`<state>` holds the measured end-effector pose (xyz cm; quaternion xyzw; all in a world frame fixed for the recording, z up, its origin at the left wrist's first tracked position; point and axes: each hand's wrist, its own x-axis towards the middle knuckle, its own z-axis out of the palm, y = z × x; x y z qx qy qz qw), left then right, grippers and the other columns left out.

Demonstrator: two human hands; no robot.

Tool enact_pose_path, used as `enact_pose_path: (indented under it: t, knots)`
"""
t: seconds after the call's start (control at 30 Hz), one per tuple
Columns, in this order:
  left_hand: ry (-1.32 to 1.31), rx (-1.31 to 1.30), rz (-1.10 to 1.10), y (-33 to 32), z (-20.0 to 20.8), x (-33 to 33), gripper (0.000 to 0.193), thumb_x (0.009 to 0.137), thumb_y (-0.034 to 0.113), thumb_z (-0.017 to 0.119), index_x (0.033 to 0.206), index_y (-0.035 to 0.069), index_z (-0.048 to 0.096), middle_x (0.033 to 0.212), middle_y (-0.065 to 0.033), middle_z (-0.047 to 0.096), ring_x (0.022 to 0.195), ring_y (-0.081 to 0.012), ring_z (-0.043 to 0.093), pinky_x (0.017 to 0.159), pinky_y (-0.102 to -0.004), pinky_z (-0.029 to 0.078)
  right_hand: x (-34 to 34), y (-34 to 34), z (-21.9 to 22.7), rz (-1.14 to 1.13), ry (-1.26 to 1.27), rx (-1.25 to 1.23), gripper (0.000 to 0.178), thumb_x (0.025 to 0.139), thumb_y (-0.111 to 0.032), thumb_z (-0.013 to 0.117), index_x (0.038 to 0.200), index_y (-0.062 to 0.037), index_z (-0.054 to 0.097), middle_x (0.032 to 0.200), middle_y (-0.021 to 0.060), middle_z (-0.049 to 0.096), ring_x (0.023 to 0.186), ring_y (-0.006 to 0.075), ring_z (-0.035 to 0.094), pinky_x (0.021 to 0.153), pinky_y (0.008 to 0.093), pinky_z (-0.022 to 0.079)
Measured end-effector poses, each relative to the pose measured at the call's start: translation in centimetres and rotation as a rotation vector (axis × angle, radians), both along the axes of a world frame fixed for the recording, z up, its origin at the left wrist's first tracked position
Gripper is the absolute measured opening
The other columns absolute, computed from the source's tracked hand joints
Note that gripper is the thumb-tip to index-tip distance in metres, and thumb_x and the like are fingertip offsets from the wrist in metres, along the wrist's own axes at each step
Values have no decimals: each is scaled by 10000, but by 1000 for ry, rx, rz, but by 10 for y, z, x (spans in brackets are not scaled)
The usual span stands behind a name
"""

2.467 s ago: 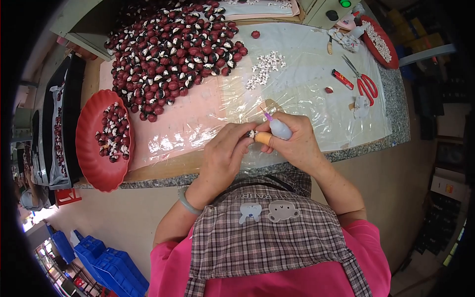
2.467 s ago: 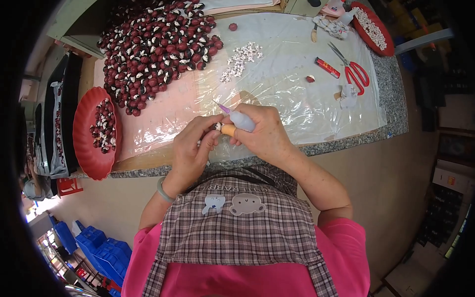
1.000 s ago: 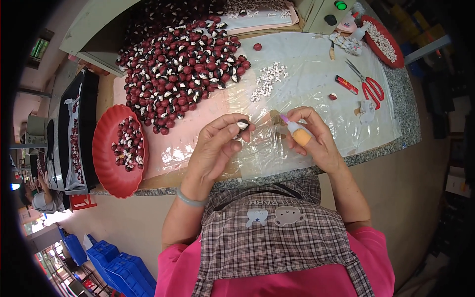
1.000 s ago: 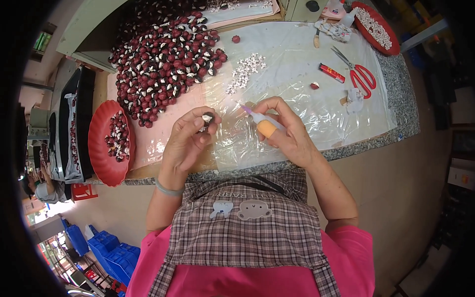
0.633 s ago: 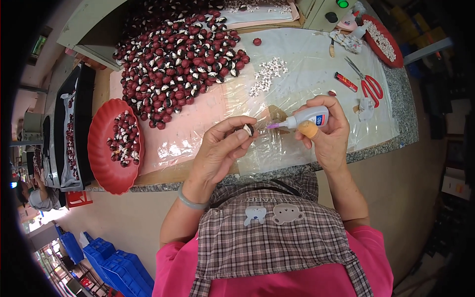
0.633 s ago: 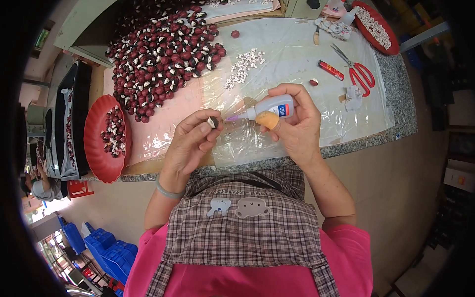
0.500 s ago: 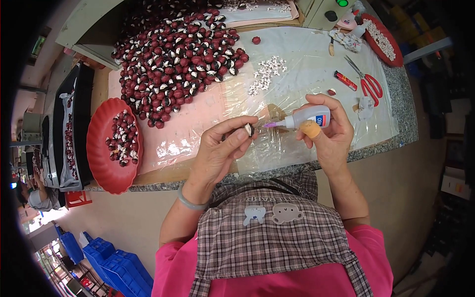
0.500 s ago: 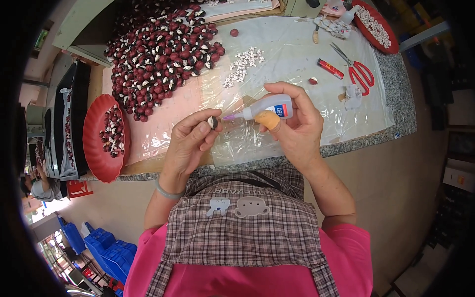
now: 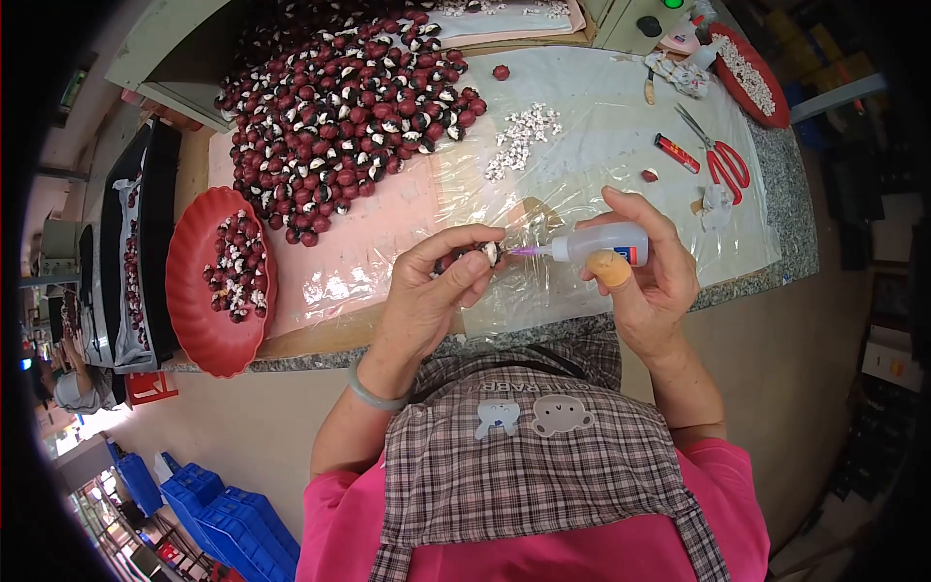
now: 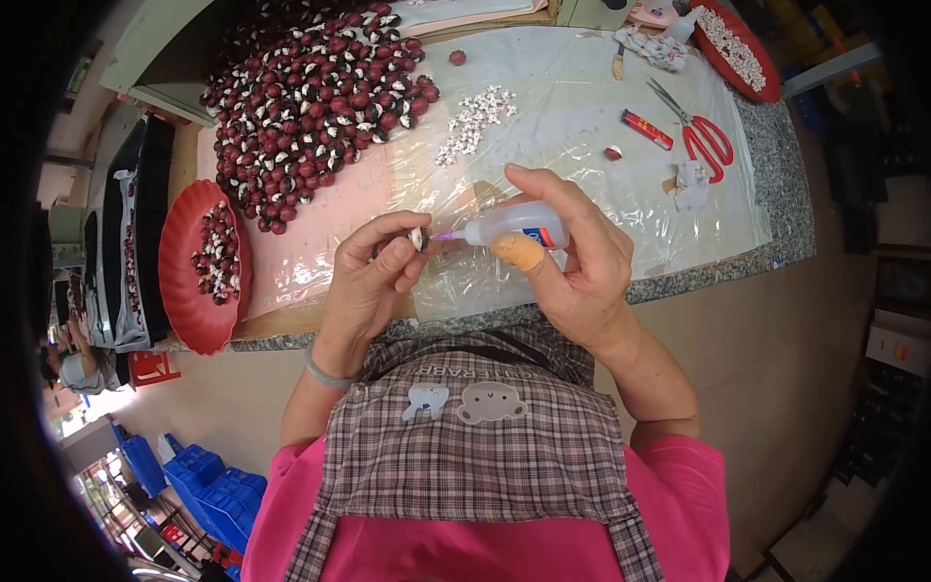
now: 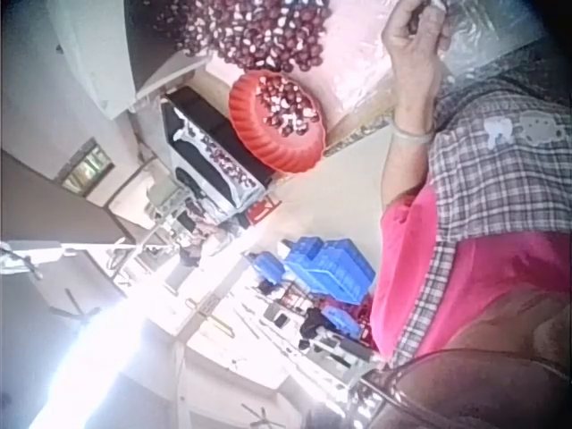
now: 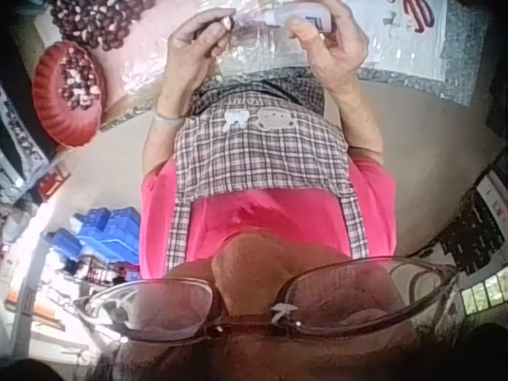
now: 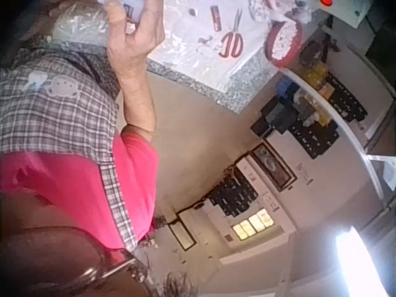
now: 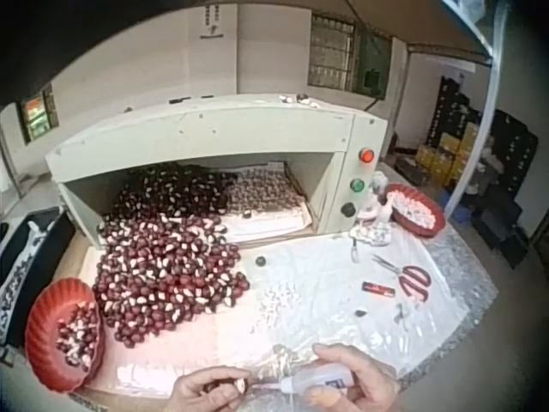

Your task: The person assembles decorative figurines by picking up base pieces, applying glue to them with a glue bottle, and attaching small parts onto the glued sections by hand.

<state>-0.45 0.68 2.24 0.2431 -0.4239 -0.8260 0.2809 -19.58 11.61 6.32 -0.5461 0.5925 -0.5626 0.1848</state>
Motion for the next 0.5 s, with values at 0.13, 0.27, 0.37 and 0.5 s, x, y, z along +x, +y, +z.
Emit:
enact_pose_path:
  t: [0.13,0.27,0.37,0.5]
  knots:
    - [-16,-4,-1,0,1,0,237,906,96,619,1123,3,636,820,-31,604,647,-58,466,545,-175,364,1,0,2,-4,55,-5,418,893,-127,616,1260,31,494,932,148,663,605,86,574,495,182,424]
    - [-8,-3,2,0,-2,0,235,903,94,622,1118,2,639,809,-26,595,644,-59,465,543,-178,363,1,0,3,-6,130,-14,420,882,-126,628,1250,37,508,933,154,670,618,95,593,518,193,446]
    - [10,-2,-5,0,-3,0,233,902,96,624,1114,-1,641,801,-24,590,643,-61,467,542,-183,363,6,0,7,-62,63,21,447,801,-169,731,1172,24,577,991,157,662,821,222,663,696,292,522]
    - [10,3,-14,0,-5,0,241,903,101,623,1119,-4,639,801,-28,589,643,-64,468,541,-189,362,6,-3,7,-55,102,6,434,800,-173,730,1160,20,584,1000,157,662,816,229,663,695,290,521]
